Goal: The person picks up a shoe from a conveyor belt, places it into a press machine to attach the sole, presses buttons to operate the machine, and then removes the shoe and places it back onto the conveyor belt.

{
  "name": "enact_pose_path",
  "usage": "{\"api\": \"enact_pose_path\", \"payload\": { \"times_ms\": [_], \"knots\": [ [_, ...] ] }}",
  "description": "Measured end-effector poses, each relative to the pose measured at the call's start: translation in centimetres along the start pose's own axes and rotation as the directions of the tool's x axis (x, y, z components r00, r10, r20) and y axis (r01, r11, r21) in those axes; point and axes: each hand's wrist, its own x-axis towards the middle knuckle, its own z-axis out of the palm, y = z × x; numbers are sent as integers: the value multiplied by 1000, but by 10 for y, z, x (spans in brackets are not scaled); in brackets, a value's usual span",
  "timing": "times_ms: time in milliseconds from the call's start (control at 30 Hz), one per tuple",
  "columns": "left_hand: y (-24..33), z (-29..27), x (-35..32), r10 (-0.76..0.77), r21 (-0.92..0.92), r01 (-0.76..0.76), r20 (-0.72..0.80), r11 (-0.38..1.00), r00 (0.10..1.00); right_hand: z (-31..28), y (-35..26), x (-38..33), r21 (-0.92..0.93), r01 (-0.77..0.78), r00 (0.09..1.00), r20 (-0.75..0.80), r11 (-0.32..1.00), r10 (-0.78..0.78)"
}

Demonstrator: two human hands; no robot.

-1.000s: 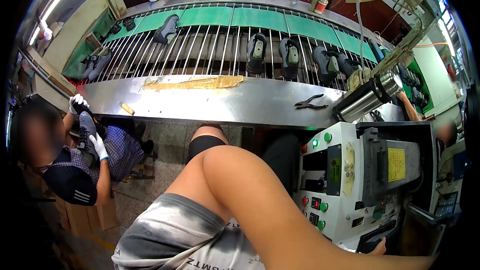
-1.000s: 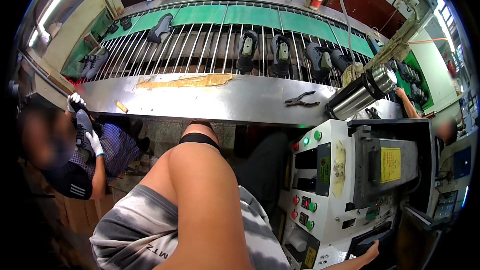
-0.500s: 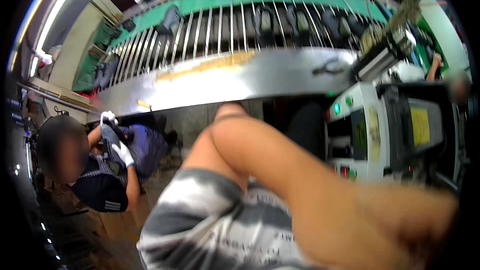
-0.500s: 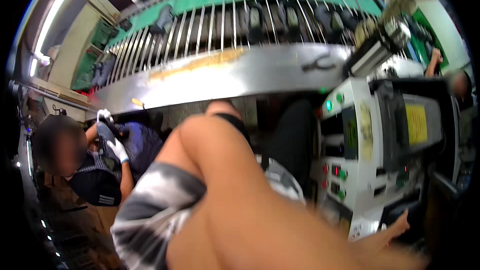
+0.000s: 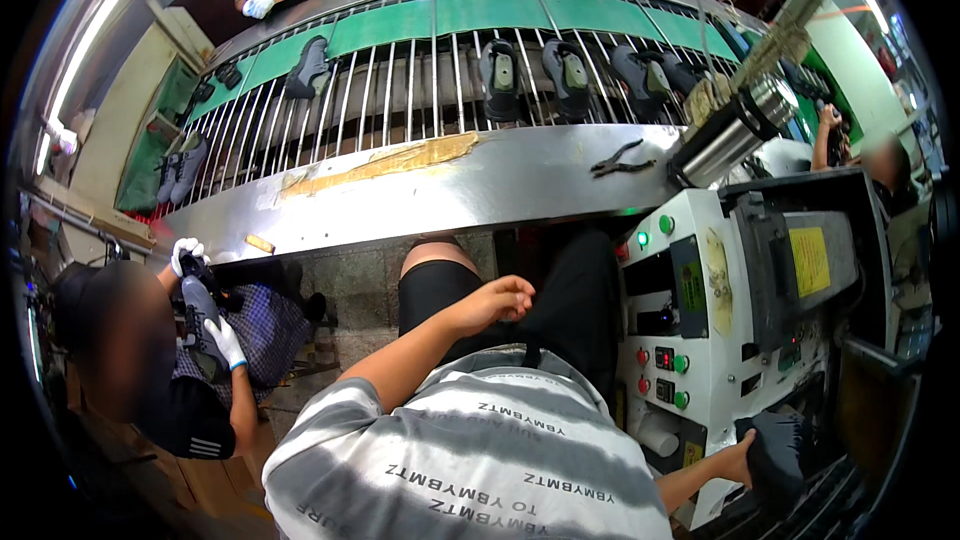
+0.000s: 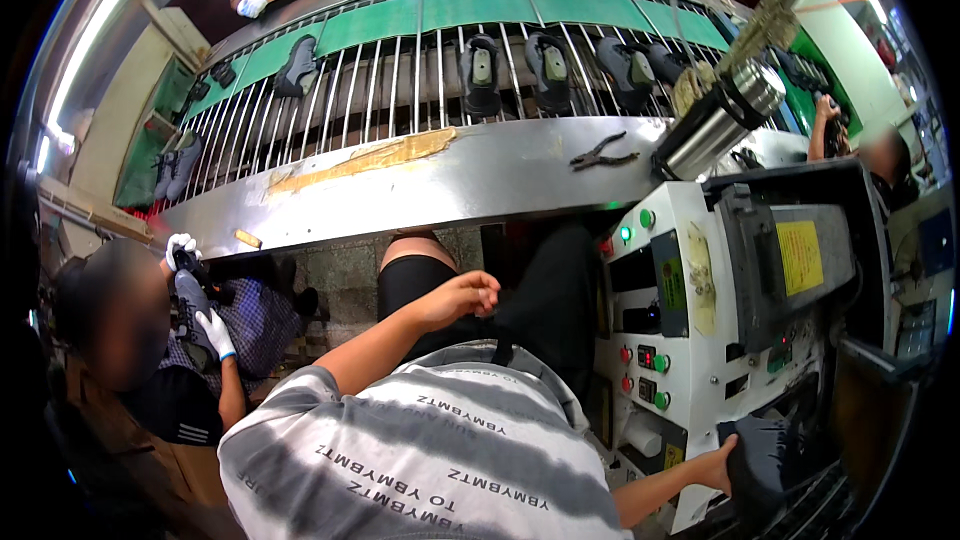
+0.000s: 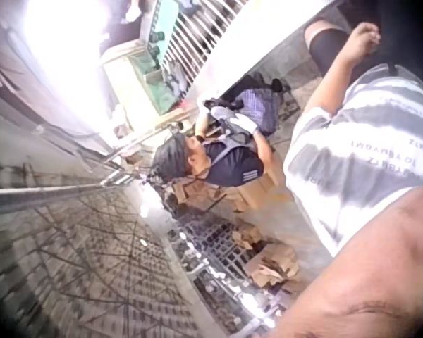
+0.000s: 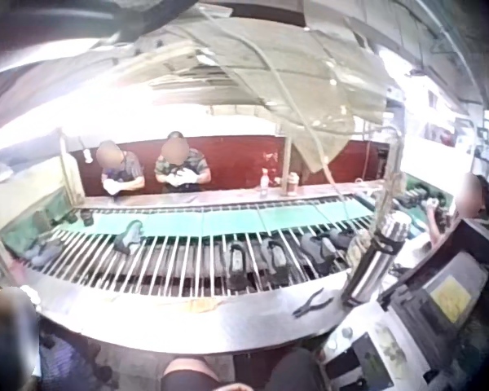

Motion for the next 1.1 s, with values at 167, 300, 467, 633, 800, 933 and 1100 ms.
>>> {"api": "enact_pose_path", "payload": {
  "times_ms": [167,300,467,633,800,933,1100],
  "knots": [
    [8,11,13,-36,118,5,260,993,965,8,-58,-59,372,-498,568,823,783,-30],
    [52,37,36,183,-163,-117,481,980,858,23,-189,-117,306,-845,-7,814,439,-581],
    [87,-19,-37,284,-449,-214,94,867,954,20,-352,-201,272,-592,-617,452,759,-644],
    [95,-132,-81,336,-327,-512,-465,794,819,9,-381,-268,331,-507,-801,160,795,-577],
    [177,-268,-51,451,57,-527,-602,848,659,18,-357,-309,306,-477,-803,229,824,-550],
    [291,-330,9,428,184,-406,-610,895,667,46,-333,-334,218,-439,-775,399,872,-490],
    [365,-367,106,421,299,-296,-619,907,663,81,-339,-370,180,-413,-699,565,893,-437]
  ]
}}
